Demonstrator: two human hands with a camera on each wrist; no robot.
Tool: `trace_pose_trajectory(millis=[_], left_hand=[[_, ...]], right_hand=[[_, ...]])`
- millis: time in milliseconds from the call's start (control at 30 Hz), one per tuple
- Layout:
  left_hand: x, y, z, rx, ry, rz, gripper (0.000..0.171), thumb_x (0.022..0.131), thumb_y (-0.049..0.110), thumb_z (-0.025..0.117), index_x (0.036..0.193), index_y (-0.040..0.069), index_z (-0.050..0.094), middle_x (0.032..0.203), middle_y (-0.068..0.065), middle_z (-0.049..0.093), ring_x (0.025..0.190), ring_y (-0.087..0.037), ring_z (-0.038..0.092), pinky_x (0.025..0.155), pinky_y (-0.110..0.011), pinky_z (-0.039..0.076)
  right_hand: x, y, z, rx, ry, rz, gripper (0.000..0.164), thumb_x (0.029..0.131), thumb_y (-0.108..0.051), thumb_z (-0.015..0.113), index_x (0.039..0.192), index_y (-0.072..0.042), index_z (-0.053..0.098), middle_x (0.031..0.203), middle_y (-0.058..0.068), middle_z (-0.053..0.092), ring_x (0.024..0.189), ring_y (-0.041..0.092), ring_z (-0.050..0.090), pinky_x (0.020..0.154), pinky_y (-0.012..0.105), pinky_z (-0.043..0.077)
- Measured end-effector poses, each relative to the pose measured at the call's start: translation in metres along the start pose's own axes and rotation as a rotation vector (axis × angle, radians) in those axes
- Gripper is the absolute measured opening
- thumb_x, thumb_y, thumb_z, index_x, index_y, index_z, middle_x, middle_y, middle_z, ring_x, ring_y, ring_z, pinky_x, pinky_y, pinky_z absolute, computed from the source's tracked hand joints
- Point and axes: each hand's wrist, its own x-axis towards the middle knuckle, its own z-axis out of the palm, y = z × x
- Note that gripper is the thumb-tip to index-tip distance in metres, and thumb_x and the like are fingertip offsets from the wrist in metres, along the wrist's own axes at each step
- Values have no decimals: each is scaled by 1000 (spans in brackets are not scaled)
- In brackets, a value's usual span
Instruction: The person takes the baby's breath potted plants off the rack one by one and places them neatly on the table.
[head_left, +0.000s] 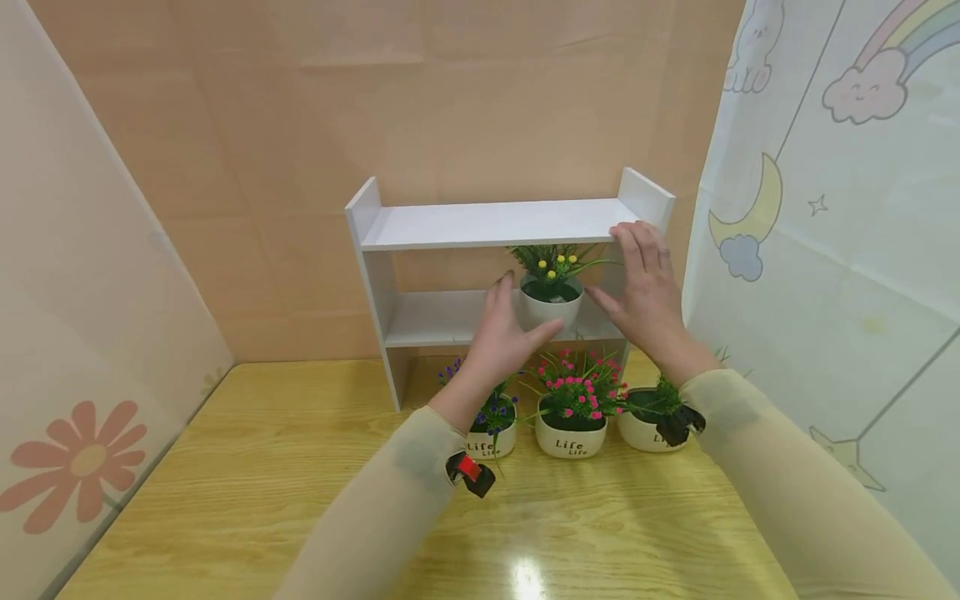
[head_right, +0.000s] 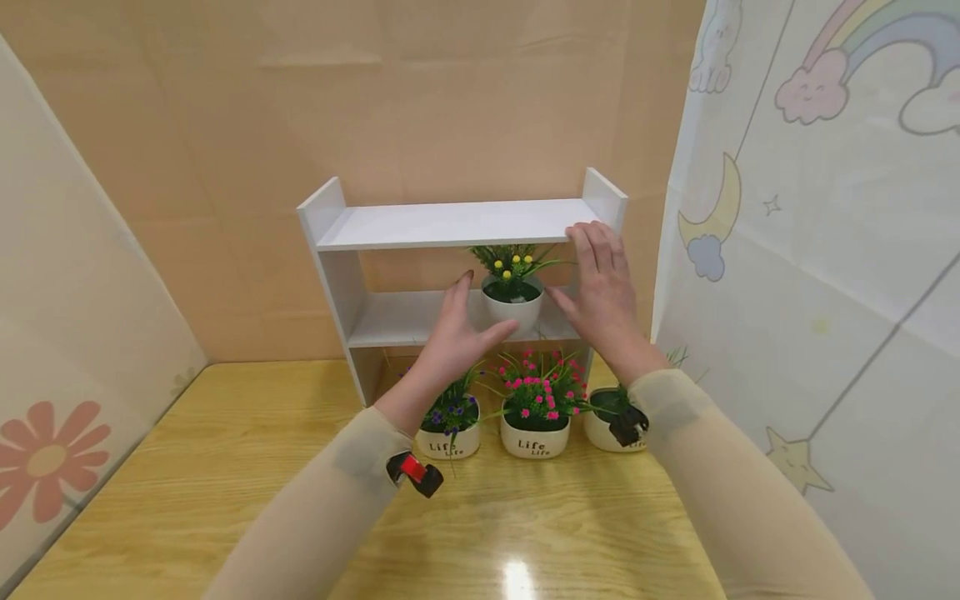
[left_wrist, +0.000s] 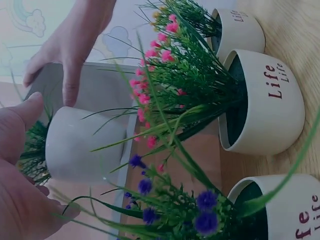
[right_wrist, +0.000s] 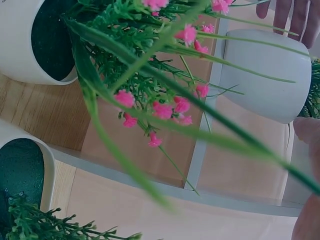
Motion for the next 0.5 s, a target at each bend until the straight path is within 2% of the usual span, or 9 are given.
trace_pose_trajectory(millis=[233, 500], left_hand=[[8, 4, 13, -8, 13, -10, 111, 97, 45, 87, 177, 10, 17, 179, -17, 23, 163, -36, 31, 128, -55, 38], [11, 5, 21, -56, 20, -42, 115, 97, 46, 87, 177, 9, 13, 180, -19, 19, 164, -38, 29, 128, -56, 37]], right_hand=[[-1, -1, -1, -2, -5, 1, 102, 84, -15, 99, 160, 3, 35, 164, 25, 36, 157, 46, 26, 137, 48, 13], [0, -5, -2, 8, 12, -14, 101, 83, -14, 99, 160, 4, 35, 163, 25, 37, 157, 47, 26, 136, 49, 14]])
